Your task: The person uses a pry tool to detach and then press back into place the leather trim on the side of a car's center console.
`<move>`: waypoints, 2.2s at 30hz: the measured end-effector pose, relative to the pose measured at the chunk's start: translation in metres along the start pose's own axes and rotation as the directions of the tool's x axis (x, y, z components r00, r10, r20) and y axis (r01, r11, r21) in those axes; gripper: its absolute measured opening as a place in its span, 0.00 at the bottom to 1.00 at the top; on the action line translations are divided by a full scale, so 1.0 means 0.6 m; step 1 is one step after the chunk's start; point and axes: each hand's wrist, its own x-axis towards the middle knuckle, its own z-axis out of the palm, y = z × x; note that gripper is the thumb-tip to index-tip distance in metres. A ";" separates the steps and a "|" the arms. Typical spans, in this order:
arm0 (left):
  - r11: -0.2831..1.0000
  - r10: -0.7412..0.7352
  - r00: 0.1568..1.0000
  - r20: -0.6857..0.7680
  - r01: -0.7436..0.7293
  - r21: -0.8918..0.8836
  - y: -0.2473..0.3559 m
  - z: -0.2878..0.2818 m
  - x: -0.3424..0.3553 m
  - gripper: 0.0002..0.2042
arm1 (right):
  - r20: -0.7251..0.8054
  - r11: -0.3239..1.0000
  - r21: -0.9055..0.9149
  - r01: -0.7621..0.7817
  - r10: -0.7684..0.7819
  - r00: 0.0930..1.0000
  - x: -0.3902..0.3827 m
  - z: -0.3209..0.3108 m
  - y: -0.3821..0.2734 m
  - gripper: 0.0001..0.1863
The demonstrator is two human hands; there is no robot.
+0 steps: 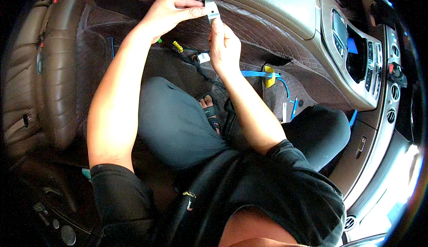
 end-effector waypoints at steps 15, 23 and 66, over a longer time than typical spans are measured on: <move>0.997 0.038 0.999 0.020 -0.037 -0.068 0.003 0.004 0.003 0.17 | 0.034 0.996 0.051 -0.073 0.071 0.997 0.001 0.007 -0.015 0.28; 1.000 0.019 1.000 0.024 -0.019 -0.006 0.013 0.010 0.007 0.17 | -0.038 0.994 -0.100 0.053 -0.057 0.998 0.007 -0.018 -0.003 0.26; 0.968 -0.027 0.994 -0.108 -0.002 -0.253 -0.006 0.010 0.015 0.17 | 0.061 0.996 -0.037 -0.082 0.084 0.995 -0.001 -0.010 -0.031 0.30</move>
